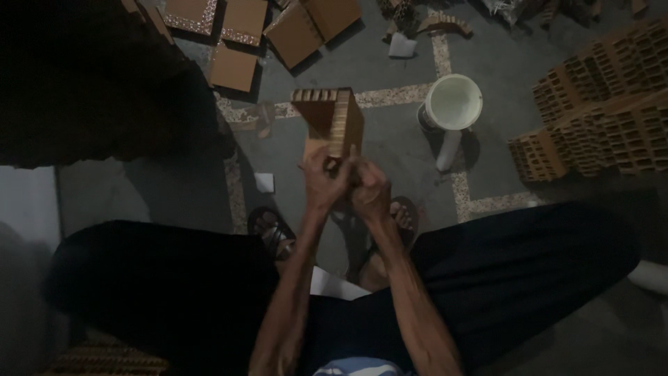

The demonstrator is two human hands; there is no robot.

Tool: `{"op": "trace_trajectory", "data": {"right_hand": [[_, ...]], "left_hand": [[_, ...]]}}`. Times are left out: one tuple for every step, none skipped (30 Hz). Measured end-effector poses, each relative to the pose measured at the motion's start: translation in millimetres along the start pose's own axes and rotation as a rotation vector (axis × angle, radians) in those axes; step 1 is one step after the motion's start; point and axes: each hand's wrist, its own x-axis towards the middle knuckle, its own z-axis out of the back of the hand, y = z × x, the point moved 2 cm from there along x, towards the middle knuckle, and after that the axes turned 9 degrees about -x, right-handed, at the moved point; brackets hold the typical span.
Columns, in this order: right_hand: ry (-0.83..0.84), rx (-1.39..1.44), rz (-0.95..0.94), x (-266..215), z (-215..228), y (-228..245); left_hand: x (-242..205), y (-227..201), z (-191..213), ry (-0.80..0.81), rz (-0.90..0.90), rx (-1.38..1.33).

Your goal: The person sits on the floor and assembles small cardboard boxes by folding flaps and pressing edges. They repeatedly pick up flat pieces, fold them into box shapes, and apply a white substance from a bucket using a small roller to the edges before stacking the finished boxes.

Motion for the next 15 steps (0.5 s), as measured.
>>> {"op": "trace_trajectory", "data": {"right_hand": [[-0.026,-0.007,0.075,9,10,15],[0.06,0.04,0.079,21,18,24],[0.146,0.088,0.083,32,26,30],[0.237,0.134,0.083,39,34,34],[0.196,0.252,-0.077,42,46,34],[0.154,0.369,-0.236,44,60,31],[0.111,0.484,-0.396,47,71,27],[-0.021,0.897,-0.353,55,84,25],[-0.163,1.306,-0.297,62,96,22],[-0.201,1.397,-0.289,68,106,19],[-0.24,1.487,-0.282,73,116,17],[-0.199,1.509,-0.254,77,121,20],[-0.158,1.531,-0.227,81,124,25],[-0.117,1.552,-0.2,84,125,30],[-0.085,1.528,-0.171,87,126,35]], "left_hand": [[4,4,5,-0.05,0.024,-0.018],[7,6,10,-0.119,-0.08,0.041],[8,6,16,-0.186,-0.185,0.101],[6,7,20,-0.249,-0.284,0.161],[4,10,23,-0.199,-0.239,0.096],[1,13,26,-0.152,-0.195,0.032],[0,14,29,-0.104,-0.15,-0.033],[-2,15,31,-0.084,-0.097,-0.104],[-2,15,33,-0.064,-0.044,-0.176],[-6,15,34,-0.045,0.013,-0.246],[-9,14,33,-0.015,0.044,-0.358],[-7,12,31,0.02,0.068,-0.468],[-6,9,29,0.054,0.092,-0.578],[-6,6,27,0.064,0.127,-0.58],[-6,4,24,0.073,0.162,-0.581]]}}
